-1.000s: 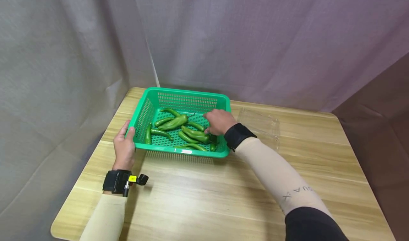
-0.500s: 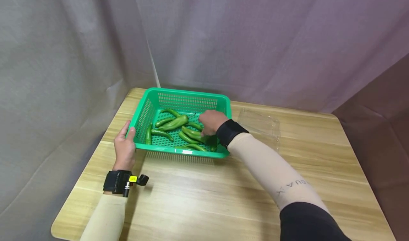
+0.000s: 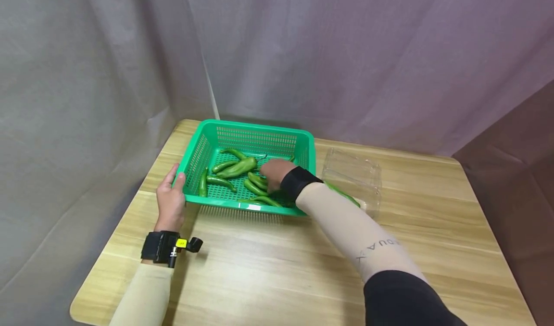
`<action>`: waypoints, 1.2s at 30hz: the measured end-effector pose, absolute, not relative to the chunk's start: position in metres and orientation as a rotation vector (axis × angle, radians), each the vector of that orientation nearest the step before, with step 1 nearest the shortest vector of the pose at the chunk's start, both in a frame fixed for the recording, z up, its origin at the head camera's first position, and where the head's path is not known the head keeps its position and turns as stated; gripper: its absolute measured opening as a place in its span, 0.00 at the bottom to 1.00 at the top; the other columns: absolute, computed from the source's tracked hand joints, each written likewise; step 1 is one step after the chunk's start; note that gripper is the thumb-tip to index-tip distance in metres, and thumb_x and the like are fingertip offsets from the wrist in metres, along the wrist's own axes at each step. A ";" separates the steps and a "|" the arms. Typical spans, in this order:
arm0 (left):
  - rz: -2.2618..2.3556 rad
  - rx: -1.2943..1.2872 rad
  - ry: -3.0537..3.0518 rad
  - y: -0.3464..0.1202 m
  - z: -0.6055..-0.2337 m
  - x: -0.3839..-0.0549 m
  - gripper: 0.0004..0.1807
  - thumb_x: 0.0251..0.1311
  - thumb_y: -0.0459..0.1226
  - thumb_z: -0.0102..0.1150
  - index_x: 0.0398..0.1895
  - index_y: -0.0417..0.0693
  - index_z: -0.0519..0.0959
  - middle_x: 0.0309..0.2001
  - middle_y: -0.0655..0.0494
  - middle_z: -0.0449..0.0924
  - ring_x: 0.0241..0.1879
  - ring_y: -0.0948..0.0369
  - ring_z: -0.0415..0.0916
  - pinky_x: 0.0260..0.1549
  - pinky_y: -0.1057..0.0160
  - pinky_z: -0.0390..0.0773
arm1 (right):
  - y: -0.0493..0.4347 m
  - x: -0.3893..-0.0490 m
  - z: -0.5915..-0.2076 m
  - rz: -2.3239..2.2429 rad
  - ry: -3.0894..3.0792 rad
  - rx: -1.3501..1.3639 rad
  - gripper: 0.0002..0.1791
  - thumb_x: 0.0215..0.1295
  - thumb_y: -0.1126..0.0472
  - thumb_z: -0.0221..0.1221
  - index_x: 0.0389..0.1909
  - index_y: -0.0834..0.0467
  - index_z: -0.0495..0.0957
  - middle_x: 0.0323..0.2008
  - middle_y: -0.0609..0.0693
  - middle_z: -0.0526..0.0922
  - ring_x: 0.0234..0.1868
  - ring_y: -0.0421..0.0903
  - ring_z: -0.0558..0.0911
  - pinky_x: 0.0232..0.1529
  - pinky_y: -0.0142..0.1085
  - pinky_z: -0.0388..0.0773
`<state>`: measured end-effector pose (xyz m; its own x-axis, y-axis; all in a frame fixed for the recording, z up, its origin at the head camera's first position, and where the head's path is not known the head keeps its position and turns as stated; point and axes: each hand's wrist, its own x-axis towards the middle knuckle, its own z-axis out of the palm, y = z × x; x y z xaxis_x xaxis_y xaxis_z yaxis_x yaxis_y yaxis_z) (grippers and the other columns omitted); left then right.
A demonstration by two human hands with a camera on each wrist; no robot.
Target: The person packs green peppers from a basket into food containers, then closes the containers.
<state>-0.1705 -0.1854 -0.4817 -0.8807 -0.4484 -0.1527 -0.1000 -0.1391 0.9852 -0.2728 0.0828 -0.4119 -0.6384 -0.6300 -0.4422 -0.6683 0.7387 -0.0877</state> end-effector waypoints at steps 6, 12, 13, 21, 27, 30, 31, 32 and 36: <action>-2.136 0.620 -1.882 -0.189 -0.482 -0.171 0.29 0.81 0.40 0.47 0.81 0.54 0.61 0.85 0.55 0.50 0.85 0.56 0.43 0.85 0.54 0.48 | 0.076 -0.272 -0.420 0.153 2.467 -0.965 0.26 0.65 0.59 0.71 0.63 0.60 0.79 0.52 0.56 0.87 0.53 0.53 0.85 0.58 0.46 0.85; -2.141 0.635 -1.866 -0.188 -0.482 -0.172 0.28 0.81 0.40 0.48 0.81 0.54 0.61 0.85 0.55 0.51 0.84 0.56 0.45 0.85 0.55 0.49 | 0.076 -0.273 -0.425 0.149 2.457 -0.968 0.19 0.66 0.60 0.71 0.56 0.58 0.81 0.40 0.49 0.85 0.42 0.47 0.81 0.49 0.43 0.83; -2.142 0.636 -1.865 -0.188 -0.482 -0.172 0.28 0.81 0.41 0.48 0.81 0.55 0.62 0.85 0.55 0.51 0.84 0.56 0.45 0.85 0.55 0.49 | 0.075 -0.273 -0.425 0.147 2.454 -0.976 0.19 0.66 0.60 0.70 0.56 0.58 0.81 0.40 0.49 0.85 0.43 0.46 0.81 0.49 0.42 0.83; -2.156 0.621 -1.853 -0.189 -0.485 -0.173 0.29 0.81 0.40 0.47 0.81 0.52 0.61 0.85 0.55 0.51 0.85 0.56 0.45 0.85 0.54 0.48 | 0.074 -0.273 -0.429 0.144 2.468 -1.026 0.22 0.66 0.64 0.70 0.60 0.59 0.81 0.47 0.53 0.88 0.50 0.50 0.85 0.53 0.43 0.86; -2.156 0.621 -1.846 -0.188 -0.485 -0.174 0.28 0.81 0.40 0.47 0.81 0.53 0.61 0.84 0.54 0.52 0.84 0.57 0.46 0.84 0.57 0.50 | 0.076 -0.275 -0.428 0.174 2.499 -1.051 0.17 0.65 0.65 0.70 0.54 0.60 0.82 0.47 0.54 0.87 0.49 0.50 0.85 0.52 0.42 0.86; -2.153 0.624 -1.844 -0.188 -0.484 -0.173 0.28 0.81 0.40 0.47 0.81 0.52 0.61 0.84 0.54 0.51 0.84 0.57 0.45 0.85 0.56 0.49 | 0.077 -0.275 -0.425 0.190 2.512 -1.071 0.12 0.65 0.65 0.70 0.49 0.59 0.83 0.43 0.53 0.86 0.44 0.47 0.83 0.46 0.40 0.84; -2.155 0.627 -1.842 -0.188 -0.484 -0.173 0.29 0.81 0.40 0.47 0.81 0.52 0.61 0.84 0.54 0.51 0.84 0.56 0.45 0.85 0.56 0.49 | 0.077 -0.276 -0.424 0.192 2.515 -1.074 0.10 0.65 0.65 0.70 0.46 0.59 0.83 0.41 0.52 0.86 0.41 0.47 0.81 0.44 0.40 0.83; -2.156 0.626 -1.843 -0.188 -0.484 -0.173 0.29 0.81 0.40 0.47 0.81 0.52 0.61 0.84 0.54 0.51 0.84 0.56 0.45 0.85 0.56 0.49 | 0.077 -0.276 -0.422 0.191 2.516 -1.078 0.09 0.65 0.65 0.69 0.45 0.59 0.83 0.40 0.52 0.86 0.39 0.46 0.80 0.42 0.39 0.82; -2.163 0.625 -1.844 -0.189 -0.484 -0.172 0.29 0.81 0.41 0.47 0.81 0.54 0.61 0.84 0.55 0.51 0.84 0.57 0.45 0.85 0.56 0.49 | 0.077 -0.274 -0.415 0.190 2.512 -1.065 0.12 0.66 0.64 0.69 0.49 0.60 0.83 0.41 0.52 0.86 0.39 0.46 0.81 0.42 0.39 0.83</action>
